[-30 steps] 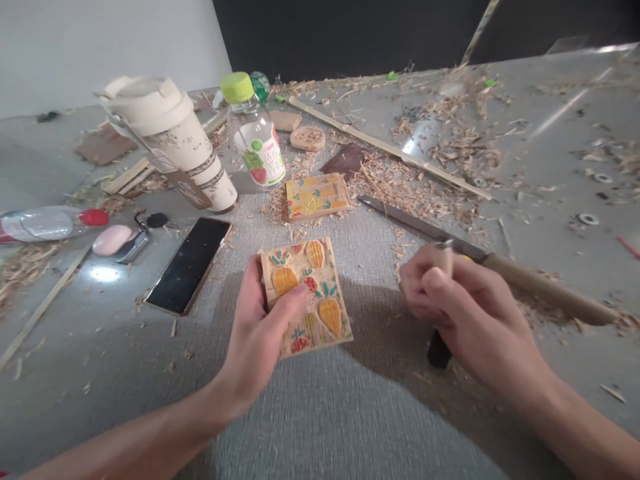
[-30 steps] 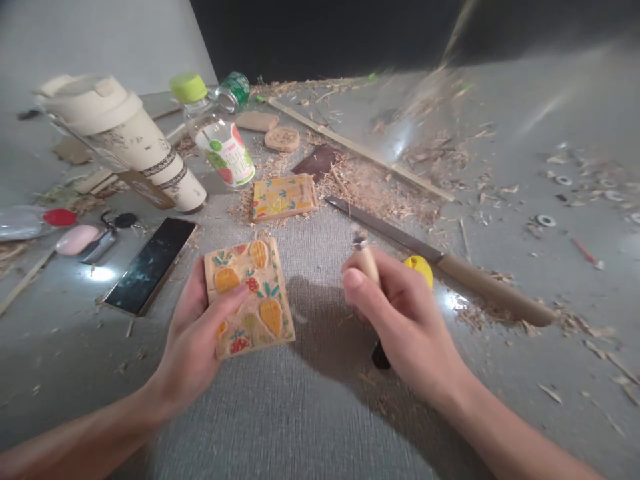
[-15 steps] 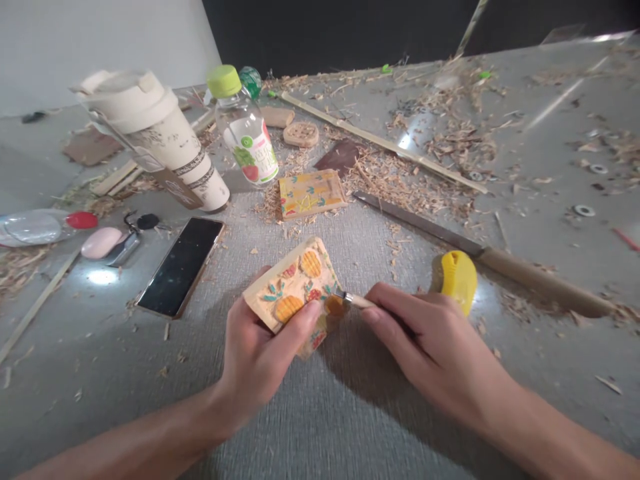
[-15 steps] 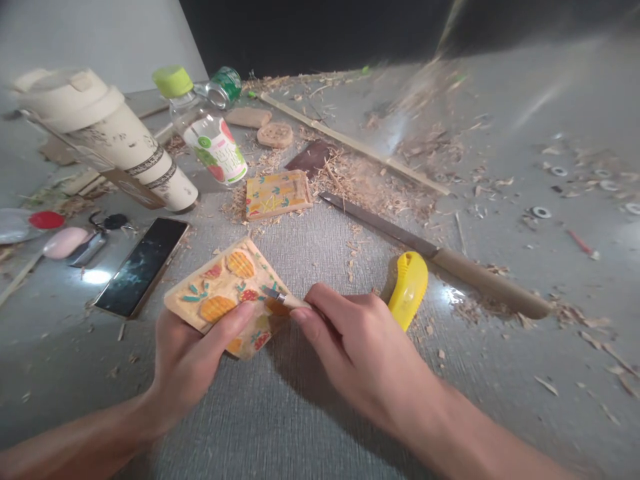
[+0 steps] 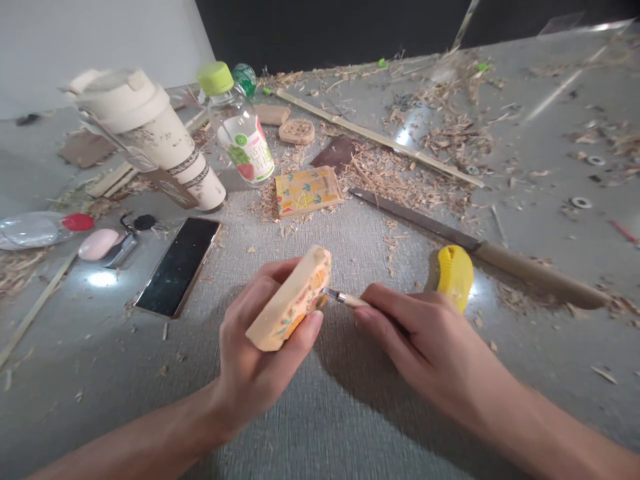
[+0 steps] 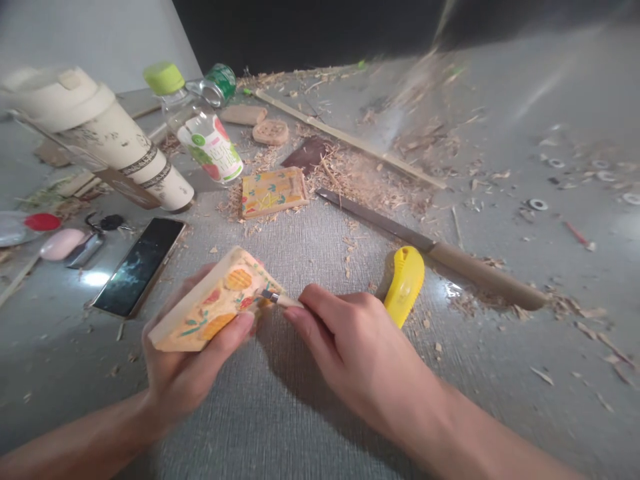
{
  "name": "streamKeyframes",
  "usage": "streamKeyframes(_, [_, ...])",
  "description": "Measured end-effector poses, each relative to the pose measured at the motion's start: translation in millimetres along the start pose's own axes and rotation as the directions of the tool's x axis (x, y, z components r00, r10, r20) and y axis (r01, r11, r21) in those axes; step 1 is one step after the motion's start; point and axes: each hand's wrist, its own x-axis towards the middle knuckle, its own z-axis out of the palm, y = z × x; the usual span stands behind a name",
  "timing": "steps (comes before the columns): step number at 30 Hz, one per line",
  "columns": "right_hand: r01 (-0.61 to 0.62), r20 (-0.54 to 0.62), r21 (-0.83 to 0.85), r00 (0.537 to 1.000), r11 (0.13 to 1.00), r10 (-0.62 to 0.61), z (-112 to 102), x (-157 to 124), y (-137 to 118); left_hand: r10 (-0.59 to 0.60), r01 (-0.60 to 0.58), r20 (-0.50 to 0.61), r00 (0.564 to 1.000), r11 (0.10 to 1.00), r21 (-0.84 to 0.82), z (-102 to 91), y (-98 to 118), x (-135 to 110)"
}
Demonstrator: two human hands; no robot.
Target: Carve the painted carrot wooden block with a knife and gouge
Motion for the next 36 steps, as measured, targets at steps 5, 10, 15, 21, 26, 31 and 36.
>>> streamKeyframes(5, [-0.035,0.034,0.011,0.999,0.999,0.035,2,-2,-1,-0.156,0.162,0.050,0.986,0.977,-0.140,-0.5,-4,-5])
streamKeyframes(10, [-0.075,0.085,0.044,0.994,0.996,0.071,3,-2,-6,-0.292,0.314,0.119,0.949,0.846,-0.430,4.0,-8,-7])
streamKeyframes(15, [-0.090,0.087,0.018,0.992,0.996,0.088,4,-4,-8,-0.245,0.276,0.127,0.961,0.829,-0.486,8.4,-1,-2])
streamKeyframes(21, [-0.063,0.089,-0.077,0.994,0.995,0.070,4,-8,-10,-0.225,0.237,0.080,0.971,0.871,-0.431,11.7,2,-2])
streamKeyframes(26, [-0.079,0.072,-0.124,0.993,0.989,0.088,2,-8,-12,-0.139,0.161,0.083,0.987,0.900,-0.406,16.6,-3,-3])
streamKeyframes(31, [-0.111,0.055,-0.114,0.991,0.987,0.118,3,-11,-13,-0.091,0.097,0.034,0.995,0.961,-0.257,18.9,-7,-7])
streamKeyframes(36, [-0.173,0.039,-0.039,0.984,0.984,0.175,3,-13,-16,-0.179,0.176,0.002,0.984,0.959,-0.220,20.9,0,-9])
